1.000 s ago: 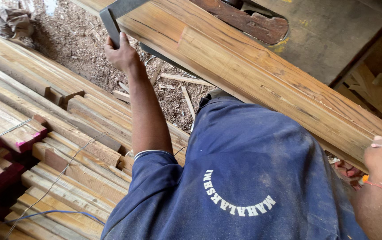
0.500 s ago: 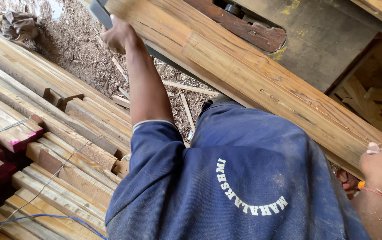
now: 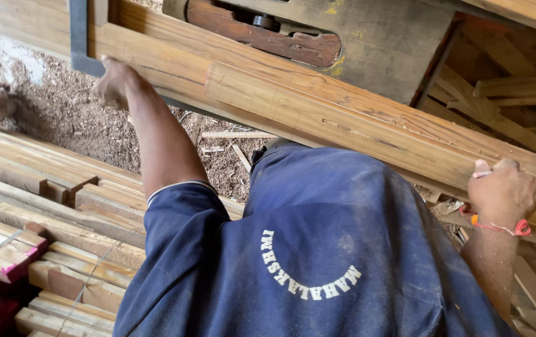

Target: The person marks a piece of wood with a pencil and a try square and moves the wood across a workshop surface.

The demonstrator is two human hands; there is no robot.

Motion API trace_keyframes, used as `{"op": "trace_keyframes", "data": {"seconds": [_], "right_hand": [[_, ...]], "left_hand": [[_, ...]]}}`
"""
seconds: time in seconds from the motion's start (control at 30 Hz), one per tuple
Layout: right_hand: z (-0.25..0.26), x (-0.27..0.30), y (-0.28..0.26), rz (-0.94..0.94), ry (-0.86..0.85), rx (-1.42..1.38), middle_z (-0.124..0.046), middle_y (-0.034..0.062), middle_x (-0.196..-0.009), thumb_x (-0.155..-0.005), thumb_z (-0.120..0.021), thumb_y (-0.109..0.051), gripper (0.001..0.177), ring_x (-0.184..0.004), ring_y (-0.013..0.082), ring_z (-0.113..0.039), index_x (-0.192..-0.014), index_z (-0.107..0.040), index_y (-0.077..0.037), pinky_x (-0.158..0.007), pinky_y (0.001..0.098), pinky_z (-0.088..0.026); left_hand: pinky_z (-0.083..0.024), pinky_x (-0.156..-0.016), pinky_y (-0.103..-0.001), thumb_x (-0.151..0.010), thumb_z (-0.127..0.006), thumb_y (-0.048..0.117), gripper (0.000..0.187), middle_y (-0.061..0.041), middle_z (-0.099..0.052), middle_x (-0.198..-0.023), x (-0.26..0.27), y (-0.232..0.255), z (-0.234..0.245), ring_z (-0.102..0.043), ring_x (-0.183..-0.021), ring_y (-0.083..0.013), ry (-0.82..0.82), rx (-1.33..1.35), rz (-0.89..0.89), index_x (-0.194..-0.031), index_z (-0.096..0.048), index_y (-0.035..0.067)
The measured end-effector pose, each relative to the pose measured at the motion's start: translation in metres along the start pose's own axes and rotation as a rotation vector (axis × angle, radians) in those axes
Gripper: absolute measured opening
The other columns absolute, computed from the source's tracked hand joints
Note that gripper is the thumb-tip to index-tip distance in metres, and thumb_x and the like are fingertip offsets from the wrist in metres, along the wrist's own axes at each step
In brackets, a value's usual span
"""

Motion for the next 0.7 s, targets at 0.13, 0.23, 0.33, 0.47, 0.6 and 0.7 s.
{"op": "trace_keyframes", "data": {"seconds": [0.13, 0.23, 0.33, 0.47, 0.6, 0.7], "right_hand": [[0.021, 0.007, -0.006, -0.02, 0.01, -0.077, -0.073, 0.0302, -0.096, -0.103, -0.073, -0.051, 0.051, -0.094, 0.0483, -0.069, -0.098, -0.074, 0.0, -0.085, 0.0563, -0.052], [0.034, 0.015, -0.005, -0.064, -0.044, -0.204, -0.074, 0.0282, -0.091, -0.101, -0.076, -0.048, 0.045, -0.093, 0.0473, -0.069, -0.096, -0.075, -0.003, -0.087, 0.0553, -0.052], [0.041, 0.02, 0.002, -0.096, -0.068, -0.318, -0.075, 0.0251, -0.088, -0.102, -0.077, -0.046, 0.042, -0.094, 0.0447, -0.07, -0.095, -0.073, -0.005, -0.092, 0.0521, -0.054], [0.05, 0.031, 0.016, -0.135, -0.009, -0.444, -0.073, 0.0247, -0.106, -0.092, -0.086, -0.043, 0.046, -0.1, 0.044, -0.068, -0.113, -0.07, -0.005, -0.089, 0.0521, -0.053], [0.058, 0.044, 0.008, 0.069, 0.127, -0.422, -0.062, 0.0276, -0.138, -0.074, -0.097, -0.043, 0.081, -0.125, 0.0466, -0.059, -0.136, -0.062, -0.005, -0.103, 0.054, -0.047], [0.028, 0.048, 0.008, -0.083, -0.079, -0.514, -0.04, 0.026, -0.159, -0.06, -0.098, -0.037, 0.105, -0.144, 0.0466, -0.038, -0.151, -0.051, -0.012, -0.117, 0.0561, -0.032]], "left_hand": [[-0.052, -0.04, -0.019, -0.081, -0.072, 0.059, 0.068, -0.009, -0.06, -0.078, 0.013, -0.006, 0.004, -0.064, -0.05, -0.0093, 0.009, 0.478, -0.1, -0.106, -0.054, -0.002], [-0.058, -0.045, -0.021, -0.078, -0.079, 0.05, 0.063, -0.013, -0.068, -0.085, 0.007, -0.002, 0.001, -0.068, -0.054, -0.0129, 0.011, 0.69, -0.21, -0.104, -0.053, -0.003], [-0.056, -0.05, -0.02, -0.079, -0.077, 0.061, 0.075, -0.011, -0.066, -0.093, -0.004, 0.007, -0.019, -0.062, -0.063, -0.0114, -0.037, 0.697, -0.242, -0.111, -0.051, -0.001], [-0.049, -0.055, -0.017, -0.078, -0.07, 0.087, 0.102, -0.007, -0.055, -0.102, -0.031, 0.009, -0.024, -0.05, -0.075, -0.0071, -0.061, 0.31, -0.118, -0.125, -0.043, 0.0], [-0.056, -0.078, -0.044, -0.087, -0.09, 0.068, 0.101, -0.015, -0.043, -0.125, 0.04, 0.018, 0.032, -0.055, -0.108, -0.0263, 0.312, 0.468, -0.865, -0.145, -0.036, 0.005], [-0.048, -0.114, -0.051, -0.095, -0.085, 0.036, 0.083, -0.019, -0.036, -0.149, 0.197, 0.005, 0.049, -0.046, -0.136, -0.0322, 0.113, 0.506, -1.781, -0.154, -0.034, 0.008]]}}
Point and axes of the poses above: each hand's wrist, its own x-axis away from the middle knuckle, its own z-axis out of the back of the hand, y = z × x, the point moved 8 cm from there along -x, towards the middle knuckle
